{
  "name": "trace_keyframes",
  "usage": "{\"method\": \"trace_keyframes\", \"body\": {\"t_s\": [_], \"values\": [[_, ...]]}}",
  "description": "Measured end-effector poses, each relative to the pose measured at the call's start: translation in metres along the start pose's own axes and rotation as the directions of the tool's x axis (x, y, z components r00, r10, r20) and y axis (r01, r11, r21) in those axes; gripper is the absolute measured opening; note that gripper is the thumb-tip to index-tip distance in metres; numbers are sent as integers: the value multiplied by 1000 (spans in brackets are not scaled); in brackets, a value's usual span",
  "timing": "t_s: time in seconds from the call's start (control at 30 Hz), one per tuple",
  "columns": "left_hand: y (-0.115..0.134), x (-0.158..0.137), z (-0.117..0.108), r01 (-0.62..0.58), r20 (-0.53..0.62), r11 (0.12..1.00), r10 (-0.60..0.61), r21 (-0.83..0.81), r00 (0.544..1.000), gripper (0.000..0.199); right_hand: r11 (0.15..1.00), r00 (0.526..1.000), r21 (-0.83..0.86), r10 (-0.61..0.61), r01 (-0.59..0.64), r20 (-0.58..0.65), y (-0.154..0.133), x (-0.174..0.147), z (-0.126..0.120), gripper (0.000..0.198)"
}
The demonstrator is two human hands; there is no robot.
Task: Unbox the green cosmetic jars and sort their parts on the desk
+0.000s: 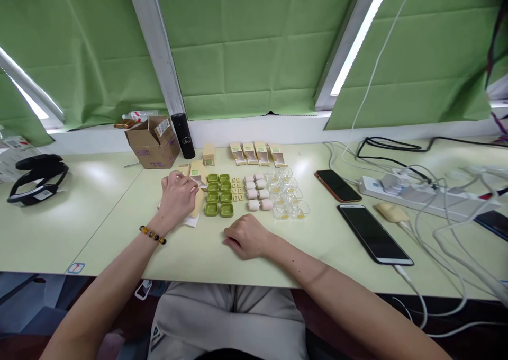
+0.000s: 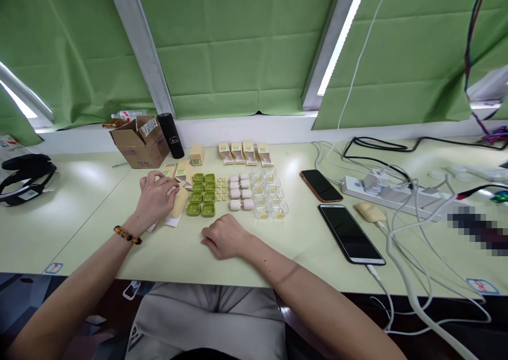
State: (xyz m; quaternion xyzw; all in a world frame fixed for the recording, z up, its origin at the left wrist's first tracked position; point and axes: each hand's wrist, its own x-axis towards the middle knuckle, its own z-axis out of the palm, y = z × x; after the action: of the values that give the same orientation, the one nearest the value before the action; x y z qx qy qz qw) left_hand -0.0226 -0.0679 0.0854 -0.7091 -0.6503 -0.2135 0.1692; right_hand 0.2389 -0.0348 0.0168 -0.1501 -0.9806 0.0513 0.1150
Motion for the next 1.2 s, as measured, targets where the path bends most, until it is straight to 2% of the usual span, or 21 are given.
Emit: {"method": "trace_keyframes", "body": {"t_s": [0.17,0.33,0.5,0.73,0.97,1.2], "values": [[-15,29,8,-11,51,998,8,58,999,31,999,999,34,24,-25,24,0,1,-5,26],[-28,70,19,63,139,993,-77,99,987,36,998,1000,50,24,-24,9,1,1,-7,25],[-32,105,34,77,268,987,-114,144,957,50,998,1000,67,19,-21,23,2,1,-10,26],[-23,134,60,106,420,977,-176,184,890,60,995,999,98,19,-22,37,2,1,-13,27],[-12,153,82,196,436,966,-252,169,864,64,994,999,109,5,-10,43,2,1,-12,28],[-13,162,98,223,438,957,-282,183,854,63,995,999,102,5,-10,43,2,1,-11,27]]}}
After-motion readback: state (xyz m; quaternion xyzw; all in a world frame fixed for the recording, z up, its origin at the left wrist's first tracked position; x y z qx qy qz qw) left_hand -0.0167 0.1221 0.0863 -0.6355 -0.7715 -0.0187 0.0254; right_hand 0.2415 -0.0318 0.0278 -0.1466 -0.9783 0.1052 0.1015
